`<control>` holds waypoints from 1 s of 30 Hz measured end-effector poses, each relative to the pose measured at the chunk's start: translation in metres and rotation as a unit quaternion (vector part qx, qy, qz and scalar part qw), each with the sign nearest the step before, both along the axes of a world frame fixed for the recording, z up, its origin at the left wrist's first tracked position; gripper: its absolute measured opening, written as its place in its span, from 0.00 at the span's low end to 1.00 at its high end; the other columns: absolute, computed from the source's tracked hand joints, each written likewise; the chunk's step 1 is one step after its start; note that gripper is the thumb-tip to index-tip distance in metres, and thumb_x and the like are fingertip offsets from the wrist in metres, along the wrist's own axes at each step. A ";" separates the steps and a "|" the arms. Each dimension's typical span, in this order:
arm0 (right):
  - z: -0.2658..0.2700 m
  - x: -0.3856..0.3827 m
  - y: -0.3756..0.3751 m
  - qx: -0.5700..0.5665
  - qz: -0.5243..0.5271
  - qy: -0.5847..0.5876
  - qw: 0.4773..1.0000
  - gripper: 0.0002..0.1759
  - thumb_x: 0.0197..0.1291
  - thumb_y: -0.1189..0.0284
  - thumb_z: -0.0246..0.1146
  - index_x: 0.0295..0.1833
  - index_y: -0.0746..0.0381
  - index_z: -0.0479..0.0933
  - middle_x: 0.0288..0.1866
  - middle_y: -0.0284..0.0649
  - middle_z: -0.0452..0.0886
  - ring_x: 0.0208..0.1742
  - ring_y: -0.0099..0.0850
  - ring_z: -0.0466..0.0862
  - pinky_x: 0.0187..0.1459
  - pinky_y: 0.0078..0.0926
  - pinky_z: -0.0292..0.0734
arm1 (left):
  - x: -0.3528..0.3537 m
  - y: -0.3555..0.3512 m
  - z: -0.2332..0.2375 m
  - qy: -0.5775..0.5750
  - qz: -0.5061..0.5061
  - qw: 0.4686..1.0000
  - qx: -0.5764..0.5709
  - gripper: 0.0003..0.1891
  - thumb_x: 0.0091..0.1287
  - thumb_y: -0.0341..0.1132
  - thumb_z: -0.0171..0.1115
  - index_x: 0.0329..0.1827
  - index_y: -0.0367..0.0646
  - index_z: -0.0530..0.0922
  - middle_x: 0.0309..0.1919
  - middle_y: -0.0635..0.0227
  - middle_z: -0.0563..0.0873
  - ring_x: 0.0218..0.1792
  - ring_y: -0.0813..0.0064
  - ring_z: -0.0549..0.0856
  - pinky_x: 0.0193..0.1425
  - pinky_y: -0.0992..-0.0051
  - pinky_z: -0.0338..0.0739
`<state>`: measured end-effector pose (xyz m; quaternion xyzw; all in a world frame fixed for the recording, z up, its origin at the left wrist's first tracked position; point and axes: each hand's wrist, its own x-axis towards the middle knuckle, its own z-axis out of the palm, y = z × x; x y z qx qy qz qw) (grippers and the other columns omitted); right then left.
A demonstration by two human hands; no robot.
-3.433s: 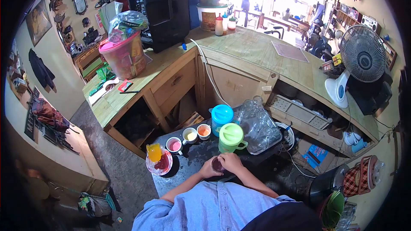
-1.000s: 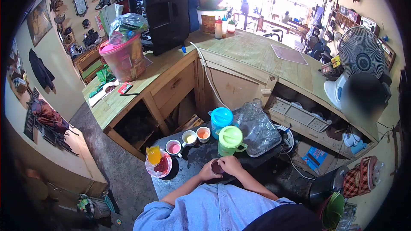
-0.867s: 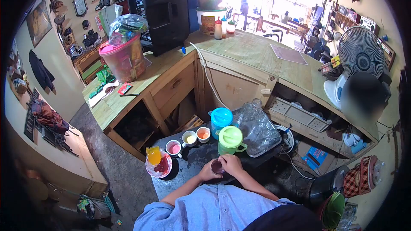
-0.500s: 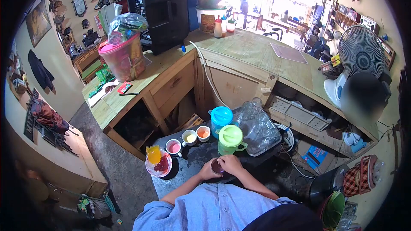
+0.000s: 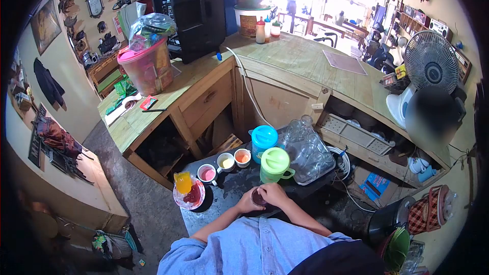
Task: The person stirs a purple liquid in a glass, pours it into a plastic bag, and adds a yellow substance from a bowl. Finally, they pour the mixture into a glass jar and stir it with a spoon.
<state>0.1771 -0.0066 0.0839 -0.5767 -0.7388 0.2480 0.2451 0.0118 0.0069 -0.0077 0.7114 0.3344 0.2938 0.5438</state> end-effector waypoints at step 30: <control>0.005 -0.002 -0.004 0.004 -0.024 0.015 1.000 0.14 0.62 0.63 0.59 0.36 0.61 0.83 0.34 0.49 0.83 0.37 0.49 0.84 0.40 0.44 0.79 | -0.001 -0.001 0.004 0.008 0.003 1.000 -0.005 0.46 0.38 0.38 0.83 0.63 0.41 0.69 0.55 0.59 0.81 0.57 0.66 0.80 0.63 0.67 0.73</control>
